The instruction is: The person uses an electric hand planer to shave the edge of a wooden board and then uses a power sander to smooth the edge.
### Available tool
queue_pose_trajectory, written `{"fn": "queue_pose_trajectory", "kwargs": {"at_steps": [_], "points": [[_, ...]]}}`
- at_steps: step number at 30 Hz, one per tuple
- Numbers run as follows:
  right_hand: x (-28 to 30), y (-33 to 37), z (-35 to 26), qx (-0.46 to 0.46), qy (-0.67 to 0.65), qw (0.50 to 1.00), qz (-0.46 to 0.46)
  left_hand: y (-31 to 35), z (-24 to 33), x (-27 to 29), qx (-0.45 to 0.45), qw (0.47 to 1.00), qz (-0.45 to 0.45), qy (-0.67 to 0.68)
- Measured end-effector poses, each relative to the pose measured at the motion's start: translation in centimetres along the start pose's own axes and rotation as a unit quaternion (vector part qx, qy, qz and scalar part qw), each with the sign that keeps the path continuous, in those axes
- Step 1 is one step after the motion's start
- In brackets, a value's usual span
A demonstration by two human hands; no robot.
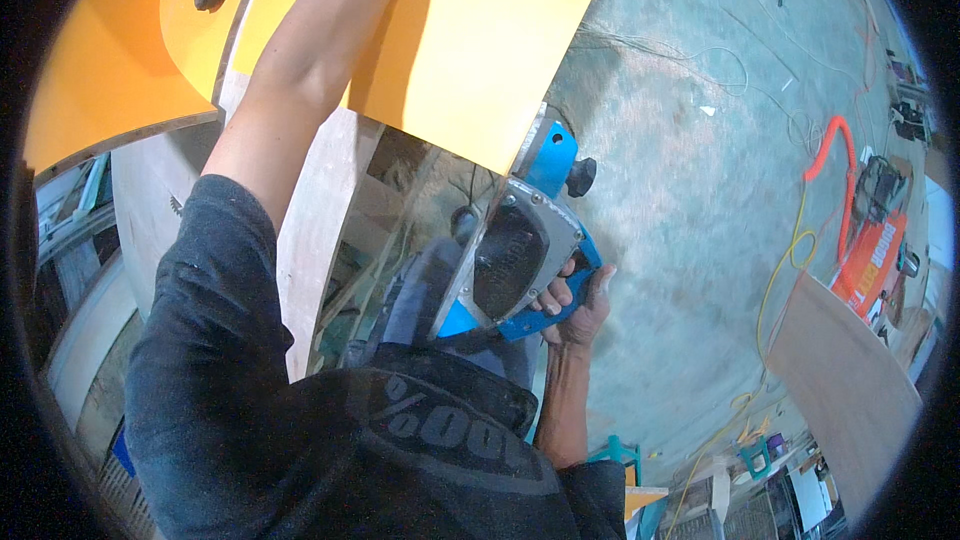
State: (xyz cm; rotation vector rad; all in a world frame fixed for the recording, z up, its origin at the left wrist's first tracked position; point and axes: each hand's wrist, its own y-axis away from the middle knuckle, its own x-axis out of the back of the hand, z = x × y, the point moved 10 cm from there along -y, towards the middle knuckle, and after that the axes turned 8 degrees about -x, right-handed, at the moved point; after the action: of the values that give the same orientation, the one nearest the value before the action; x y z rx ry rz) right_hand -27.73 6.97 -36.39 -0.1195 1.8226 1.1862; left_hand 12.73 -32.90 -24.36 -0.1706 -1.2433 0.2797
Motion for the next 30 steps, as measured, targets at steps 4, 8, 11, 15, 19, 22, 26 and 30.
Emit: {"fn": "queue_pose_trajectory", "kwargs": {"at_steps": [4,8,11,15,19,22,26,30], "points": [[-0.1,-0.6,0.1,0.003,0.0,1.0,-0.027,0.2,-0.1,0.2,-0.005,1.0,0.017,-0.003],[-0.7,-0.5,-0.1,0.006,-0.003,0.999,-0.044,0.4,-0.3,0.3,0.008,1.0,0.006,-0.019],[-1.4,-0.7,0.0,0.005,-0.003,0.998,-0.058,0.5,-0.2,0.7,0.008,1.0,-0.002,-0.02],[-1.7,-0.9,0.1,-0.004,-0.022,0.996,-0.085,0.9,0.3,1.1,0.008,1.0,0.006,-0.011],[-1.6,-0.8,0.1,-0.009,-0.012,0.998,-0.064,1.1,0.2,1.5,0.006,1.0,0.01,-0.011],[-1.4,-0.8,0.1,-0.014,-0.015,0.998,-0.061,1.3,0.3,1.8,0.01,1.0,0.017,-0.011],[-1.5,-0.8,-0.1,-0.007,-0.009,0.998,-0.061,1.3,0.3,2.2,-0.001,1.0,0.022,-0.01],[-2.4,-0.6,-0.4,-0.005,-0.019,0.998,-0.067,1.3,0.8,2.8,-0.001,1.0,0.022,-0.013]]}}
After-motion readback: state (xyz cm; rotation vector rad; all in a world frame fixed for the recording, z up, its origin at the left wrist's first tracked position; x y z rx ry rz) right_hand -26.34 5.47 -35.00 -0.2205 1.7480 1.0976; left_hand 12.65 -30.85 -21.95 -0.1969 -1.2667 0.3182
